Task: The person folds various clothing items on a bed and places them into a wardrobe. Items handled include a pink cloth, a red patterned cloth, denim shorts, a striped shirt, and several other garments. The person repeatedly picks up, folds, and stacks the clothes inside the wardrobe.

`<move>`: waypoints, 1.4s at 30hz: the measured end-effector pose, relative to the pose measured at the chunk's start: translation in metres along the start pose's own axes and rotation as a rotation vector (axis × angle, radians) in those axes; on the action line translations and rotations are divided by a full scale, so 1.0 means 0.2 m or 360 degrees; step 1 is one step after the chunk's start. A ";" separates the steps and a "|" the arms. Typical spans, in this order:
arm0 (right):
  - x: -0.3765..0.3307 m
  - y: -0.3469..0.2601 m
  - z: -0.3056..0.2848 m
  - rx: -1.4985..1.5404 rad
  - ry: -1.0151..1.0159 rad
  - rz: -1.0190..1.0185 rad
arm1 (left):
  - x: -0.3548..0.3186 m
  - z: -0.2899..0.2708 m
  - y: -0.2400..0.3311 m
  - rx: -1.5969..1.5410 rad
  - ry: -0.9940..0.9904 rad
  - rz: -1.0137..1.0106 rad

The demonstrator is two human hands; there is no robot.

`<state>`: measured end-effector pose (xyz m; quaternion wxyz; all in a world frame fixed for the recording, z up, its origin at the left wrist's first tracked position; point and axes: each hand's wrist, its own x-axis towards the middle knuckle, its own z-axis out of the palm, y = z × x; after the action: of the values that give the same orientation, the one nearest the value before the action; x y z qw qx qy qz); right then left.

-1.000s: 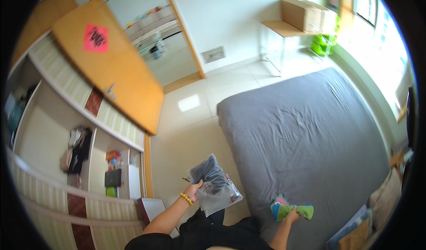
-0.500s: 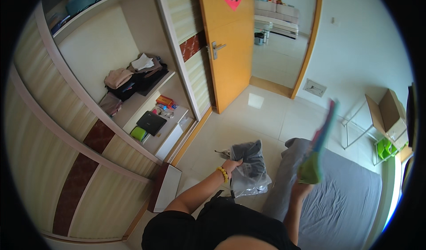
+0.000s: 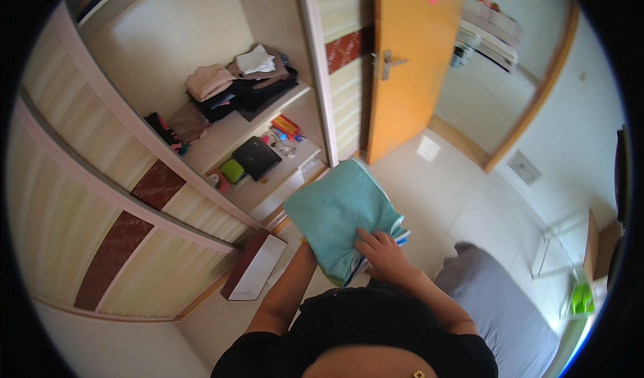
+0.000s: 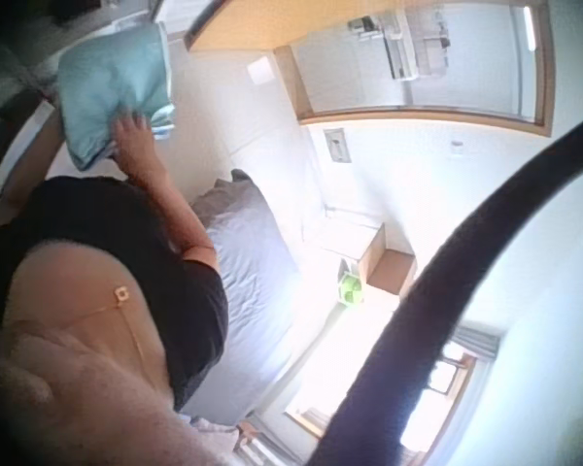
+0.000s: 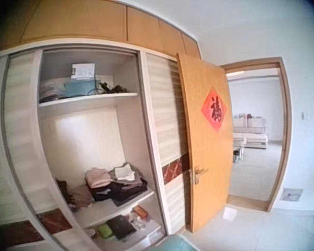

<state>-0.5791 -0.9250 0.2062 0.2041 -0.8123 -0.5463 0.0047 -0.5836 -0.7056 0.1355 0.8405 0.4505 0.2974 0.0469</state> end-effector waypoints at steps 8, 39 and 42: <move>0.70 0.71 -0.09 0.0579 0.0458 0.0116 | 0.34 0.11 0.21 -0.0201 0.0384 0.0338; 2.84 0.75 -0.16 0.1399 0.0507 0.0156 | 1.06 -1.40 1.69 0.0071 0.1357 0.1207; 2.88 0.82 -0.12 0.1313 0.0585 0.0295 | 1.06 -1.51 2.08 0.0045 0.1371 0.1427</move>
<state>-0.1960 -0.4721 0.2965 0.6026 -0.6960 -0.3785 0.0958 -0.4944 -0.1662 0.2394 0.5375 0.4833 0.3921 0.5690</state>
